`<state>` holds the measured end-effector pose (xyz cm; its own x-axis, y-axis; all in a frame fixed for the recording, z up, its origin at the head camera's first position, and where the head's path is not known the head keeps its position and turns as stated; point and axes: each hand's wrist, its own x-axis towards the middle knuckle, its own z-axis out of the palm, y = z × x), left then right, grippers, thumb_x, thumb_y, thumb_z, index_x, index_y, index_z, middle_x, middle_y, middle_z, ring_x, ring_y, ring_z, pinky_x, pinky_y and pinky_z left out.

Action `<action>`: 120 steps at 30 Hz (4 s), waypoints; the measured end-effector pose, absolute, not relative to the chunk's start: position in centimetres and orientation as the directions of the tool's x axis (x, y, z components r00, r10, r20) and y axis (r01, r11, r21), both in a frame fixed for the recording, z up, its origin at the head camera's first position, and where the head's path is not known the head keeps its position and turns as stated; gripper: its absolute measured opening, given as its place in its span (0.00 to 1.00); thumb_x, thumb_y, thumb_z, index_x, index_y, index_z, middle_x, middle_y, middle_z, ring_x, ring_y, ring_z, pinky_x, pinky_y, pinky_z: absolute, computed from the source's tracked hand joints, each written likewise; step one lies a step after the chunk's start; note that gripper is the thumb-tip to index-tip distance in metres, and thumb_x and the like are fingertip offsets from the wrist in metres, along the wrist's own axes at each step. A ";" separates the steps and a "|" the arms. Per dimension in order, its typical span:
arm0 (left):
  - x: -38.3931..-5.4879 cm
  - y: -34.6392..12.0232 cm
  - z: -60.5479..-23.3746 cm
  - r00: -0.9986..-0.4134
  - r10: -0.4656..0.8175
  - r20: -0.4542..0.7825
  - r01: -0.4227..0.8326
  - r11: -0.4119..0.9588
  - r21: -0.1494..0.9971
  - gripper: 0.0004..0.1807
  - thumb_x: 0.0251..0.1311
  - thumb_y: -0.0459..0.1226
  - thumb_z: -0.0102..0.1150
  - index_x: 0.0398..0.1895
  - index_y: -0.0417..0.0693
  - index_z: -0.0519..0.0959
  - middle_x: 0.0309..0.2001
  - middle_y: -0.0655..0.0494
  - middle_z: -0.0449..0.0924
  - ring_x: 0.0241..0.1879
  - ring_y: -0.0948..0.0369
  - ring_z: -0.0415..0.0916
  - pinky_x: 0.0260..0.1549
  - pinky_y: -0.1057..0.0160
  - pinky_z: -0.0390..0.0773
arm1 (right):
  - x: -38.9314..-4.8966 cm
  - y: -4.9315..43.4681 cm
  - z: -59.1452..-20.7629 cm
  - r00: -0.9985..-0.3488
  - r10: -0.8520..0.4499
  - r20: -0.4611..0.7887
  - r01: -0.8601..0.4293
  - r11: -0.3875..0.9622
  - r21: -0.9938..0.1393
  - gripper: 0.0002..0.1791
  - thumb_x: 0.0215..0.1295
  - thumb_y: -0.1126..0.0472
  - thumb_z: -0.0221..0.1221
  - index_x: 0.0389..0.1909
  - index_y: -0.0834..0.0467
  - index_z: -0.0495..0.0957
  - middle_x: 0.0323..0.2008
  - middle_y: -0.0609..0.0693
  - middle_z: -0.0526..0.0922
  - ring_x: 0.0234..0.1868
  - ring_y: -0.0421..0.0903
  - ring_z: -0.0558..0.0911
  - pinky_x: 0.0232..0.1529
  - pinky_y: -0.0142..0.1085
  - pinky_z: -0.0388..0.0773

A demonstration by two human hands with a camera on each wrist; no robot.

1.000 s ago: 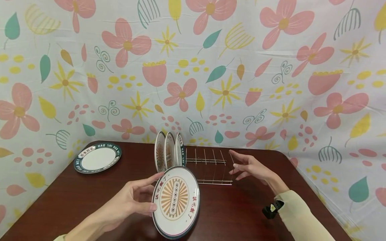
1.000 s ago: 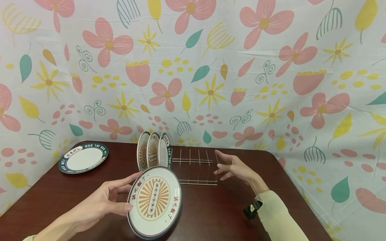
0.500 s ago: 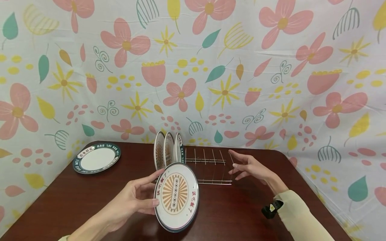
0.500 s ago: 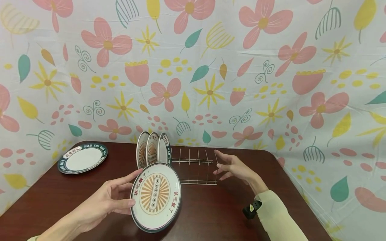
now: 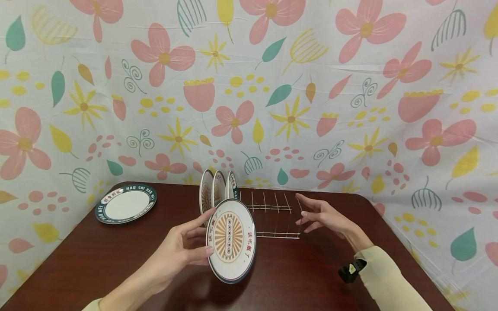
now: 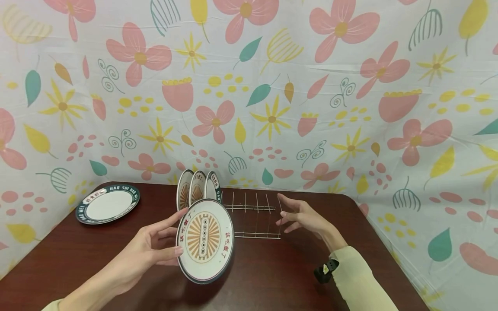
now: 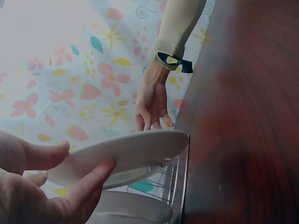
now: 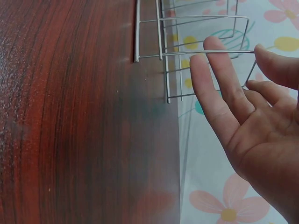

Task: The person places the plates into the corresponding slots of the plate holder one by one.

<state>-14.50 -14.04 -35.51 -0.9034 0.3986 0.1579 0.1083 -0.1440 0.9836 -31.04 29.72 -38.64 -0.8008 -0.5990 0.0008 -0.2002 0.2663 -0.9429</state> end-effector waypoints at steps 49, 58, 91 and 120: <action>-18.7 -7.5 -34.2 -0.960 0.150 0.235 0.244 0.045 0.969 0.44 0.57 0.23 0.71 0.76 0.59 0.74 0.52 0.37 0.78 0.59 0.40 0.78 0.39 0.55 0.89 | -31.2 30.0 -38.8 -0.793 -0.609 0.010 -0.205 0.251 -0.946 0.41 0.82 0.63 0.54 0.85 0.64 0.42 0.83 0.65 0.44 0.55 0.63 0.85 0.47 0.55 0.87; -18.8 -7.2 -34.4 -0.964 0.124 0.235 0.245 0.071 0.967 0.42 0.57 0.23 0.72 0.74 0.63 0.76 0.54 0.38 0.77 0.59 0.44 0.79 0.39 0.57 0.89 | -31.2 29.8 -38.8 -0.800 -0.600 -0.003 -0.191 0.259 -0.947 0.41 0.82 0.62 0.55 0.85 0.64 0.42 0.83 0.64 0.45 0.56 0.64 0.84 0.48 0.55 0.87; -19.2 -5.1 -36.6 -0.914 -0.036 0.404 0.389 0.204 0.899 0.36 0.58 0.26 0.74 0.69 0.62 0.81 0.68 0.47 0.77 0.58 0.50 0.82 0.50 0.54 0.85 | -31.3 30.0 -38.8 -0.798 -0.603 0.012 -0.205 0.253 -0.945 0.41 0.82 0.62 0.54 0.85 0.63 0.42 0.84 0.63 0.41 0.56 0.64 0.84 0.47 0.55 0.87; -19.8 -4.3 -38.3 -0.918 -0.046 0.395 0.378 0.209 0.902 0.37 0.62 0.23 0.70 0.70 0.66 0.80 0.65 0.39 0.77 0.10 0.59 0.79 0.12 0.52 0.82 | -31.2 29.8 -39.0 -0.797 -0.605 0.005 -0.202 0.258 -0.945 0.42 0.82 0.62 0.55 0.84 0.64 0.42 0.84 0.64 0.43 0.56 0.64 0.84 0.47 0.55 0.87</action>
